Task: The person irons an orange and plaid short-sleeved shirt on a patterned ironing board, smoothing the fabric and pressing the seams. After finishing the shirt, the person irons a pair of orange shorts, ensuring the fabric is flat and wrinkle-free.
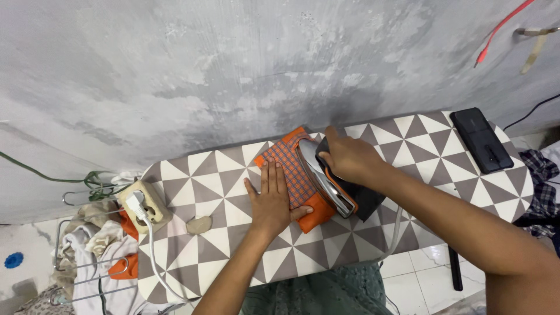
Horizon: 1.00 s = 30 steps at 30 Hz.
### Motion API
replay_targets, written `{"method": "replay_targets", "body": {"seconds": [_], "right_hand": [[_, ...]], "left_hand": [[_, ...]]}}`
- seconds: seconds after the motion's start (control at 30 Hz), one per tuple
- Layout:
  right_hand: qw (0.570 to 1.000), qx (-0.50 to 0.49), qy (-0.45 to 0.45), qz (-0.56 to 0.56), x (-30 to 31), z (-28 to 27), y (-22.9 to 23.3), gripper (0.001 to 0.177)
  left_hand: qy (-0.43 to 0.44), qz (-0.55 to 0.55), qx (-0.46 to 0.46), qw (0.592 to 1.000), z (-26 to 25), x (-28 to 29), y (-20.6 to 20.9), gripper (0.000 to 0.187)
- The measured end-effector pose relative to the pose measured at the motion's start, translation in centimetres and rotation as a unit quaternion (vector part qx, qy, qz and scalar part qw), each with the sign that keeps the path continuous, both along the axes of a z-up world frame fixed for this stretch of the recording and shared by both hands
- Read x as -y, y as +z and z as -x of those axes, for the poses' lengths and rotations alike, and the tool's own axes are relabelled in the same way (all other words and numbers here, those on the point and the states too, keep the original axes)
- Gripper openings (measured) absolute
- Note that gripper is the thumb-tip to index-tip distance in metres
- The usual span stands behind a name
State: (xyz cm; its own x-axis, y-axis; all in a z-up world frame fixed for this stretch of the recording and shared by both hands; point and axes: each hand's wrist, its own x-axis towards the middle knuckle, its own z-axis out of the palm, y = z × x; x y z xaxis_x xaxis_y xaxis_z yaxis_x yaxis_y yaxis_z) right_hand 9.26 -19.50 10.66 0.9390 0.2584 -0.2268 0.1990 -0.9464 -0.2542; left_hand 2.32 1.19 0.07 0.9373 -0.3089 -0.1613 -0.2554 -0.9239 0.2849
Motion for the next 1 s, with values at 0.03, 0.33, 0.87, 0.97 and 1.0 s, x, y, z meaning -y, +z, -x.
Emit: {"method": "replay_targets", "body": {"seconds": [0.03, 0.33, 0.87, 0.97, 1.0], "right_hand": [[1.0, 0.009, -0.006, -0.006, 0.3, 0.2, -0.1, 0.048], [0.997, 0.021, -0.047, 0.054, 5.1, 2.4, -0.6, 0.056], [0.998, 0.01, 0.046, 0.046, -1.6, -3.9, 1.7, 0.051], [0.998, 0.012, 0.04, 0.054, -1.2, -4.4, 0.7, 0.051], [0.998, 0.02, 0.034, 0.058, -0.6, -4.3, 0.7, 0.051]], "left_hand": [[0.003, 0.001, -0.002, 1.0, 0.1, -0.1, 0.1, 0.142], [0.002, 0.012, -0.009, 1.0, 0.0, -0.2, -0.2, 0.141], [0.016, 0.007, 0.007, 1.0, 0.5, -0.4, 0.0, 0.142], [0.005, -0.001, -0.011, 1.0, 0.4, -0.5, 0.6, 0.141], [0.003, 0.005, -0.001, 1.0, 0.4, -0.6, 0.8, 0.14]]}}
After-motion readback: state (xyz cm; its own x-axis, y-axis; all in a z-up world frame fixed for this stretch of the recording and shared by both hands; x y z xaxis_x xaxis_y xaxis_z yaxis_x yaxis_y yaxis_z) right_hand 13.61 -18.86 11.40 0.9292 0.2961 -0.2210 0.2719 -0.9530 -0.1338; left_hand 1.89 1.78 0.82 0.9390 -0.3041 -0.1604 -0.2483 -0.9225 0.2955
